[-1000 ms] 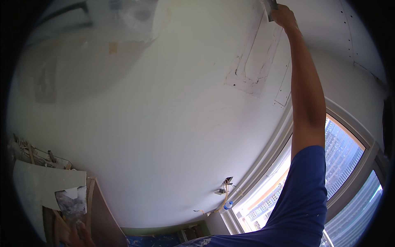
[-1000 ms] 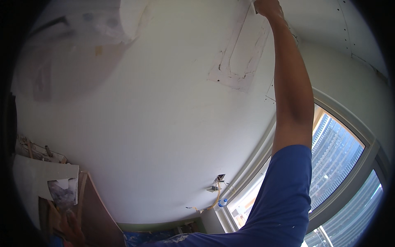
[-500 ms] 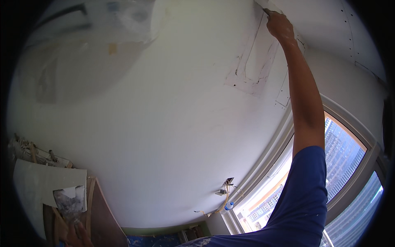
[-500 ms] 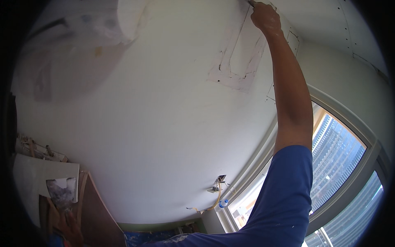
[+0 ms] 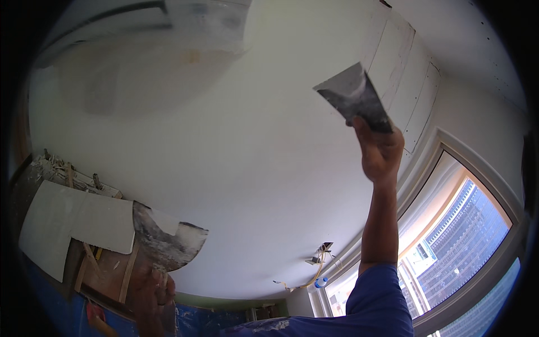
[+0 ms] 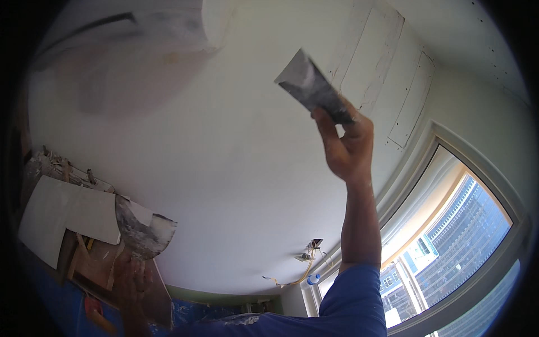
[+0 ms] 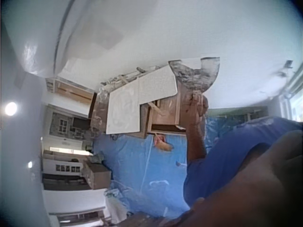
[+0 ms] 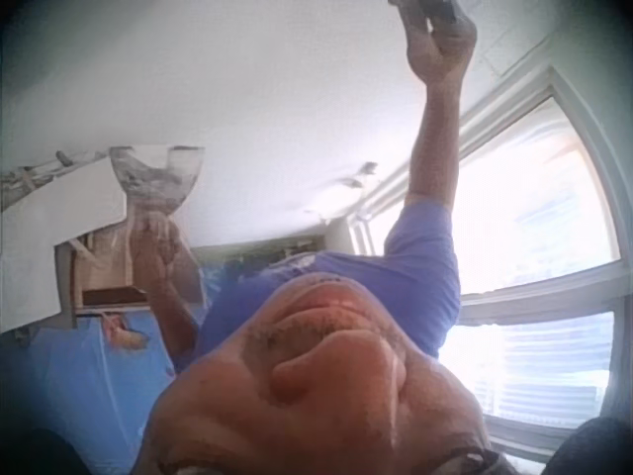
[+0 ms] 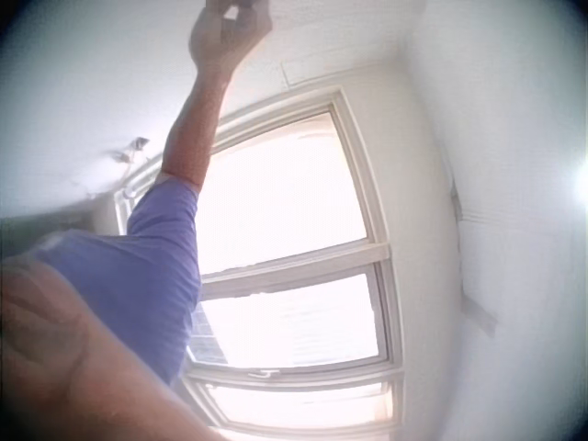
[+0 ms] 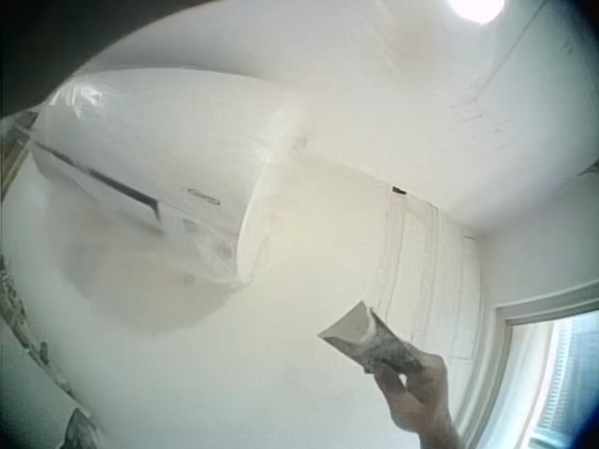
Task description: The person applies joint compound to a ceiling patch using a putty knife and hawk, then applies and smooths white mesh tape over the seams. The person works on a single rectangular ceiling area, repeatedly smoothing the tape with a tool.
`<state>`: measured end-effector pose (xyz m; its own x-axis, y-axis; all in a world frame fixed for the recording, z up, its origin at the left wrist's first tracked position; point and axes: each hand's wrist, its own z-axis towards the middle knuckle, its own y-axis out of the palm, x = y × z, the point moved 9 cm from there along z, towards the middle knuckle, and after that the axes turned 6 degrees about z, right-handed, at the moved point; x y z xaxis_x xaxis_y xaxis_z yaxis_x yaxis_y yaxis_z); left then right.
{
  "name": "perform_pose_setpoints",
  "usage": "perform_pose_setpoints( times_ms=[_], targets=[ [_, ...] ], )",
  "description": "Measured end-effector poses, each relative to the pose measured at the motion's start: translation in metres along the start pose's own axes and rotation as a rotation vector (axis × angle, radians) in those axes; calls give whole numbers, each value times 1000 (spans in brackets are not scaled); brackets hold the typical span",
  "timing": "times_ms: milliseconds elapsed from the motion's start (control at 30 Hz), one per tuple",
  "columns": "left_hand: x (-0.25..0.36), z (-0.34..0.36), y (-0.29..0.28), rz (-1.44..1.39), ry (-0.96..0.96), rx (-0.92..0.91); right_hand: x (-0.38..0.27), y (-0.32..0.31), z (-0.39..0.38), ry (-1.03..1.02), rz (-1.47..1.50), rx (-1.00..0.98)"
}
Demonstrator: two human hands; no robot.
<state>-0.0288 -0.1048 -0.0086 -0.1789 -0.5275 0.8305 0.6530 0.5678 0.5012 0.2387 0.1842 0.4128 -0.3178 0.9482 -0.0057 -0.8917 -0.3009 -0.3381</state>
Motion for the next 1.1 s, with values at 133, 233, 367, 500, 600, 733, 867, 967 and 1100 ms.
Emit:
perform_pose_setpoints(
  times_ms=[133,233,367,500,600,733,867,967,1100],
  targets=[
    [17,14,116,-72,-144,-384,-62,107,-88,-368,44,-422],
    [33,11,140,-28,-149,-429,-56,126,-117,-272,36,-614],
    [52,-1,127,132,-55,-373,-34,123,-116,-262,-264,-890],
    [85,-38,92,161,171,-196,0,70,-37,-294,-672,-531],
    [77,-47,56,192,154,-11,20,-27,80,-204,-1010,47],
    [58,-66,18,272,96,108,66,-111,208,-94,-1384,204],
    [30,-105,-61,283,176,426,119,-154,296,0,-1412,242],
    [40,-132,-57,458,271,465,123,-144,303,-19,-1405,211],
    [41,-143,-57,376,244,411,155,-154,314,28,-1484,109]
  ],
)
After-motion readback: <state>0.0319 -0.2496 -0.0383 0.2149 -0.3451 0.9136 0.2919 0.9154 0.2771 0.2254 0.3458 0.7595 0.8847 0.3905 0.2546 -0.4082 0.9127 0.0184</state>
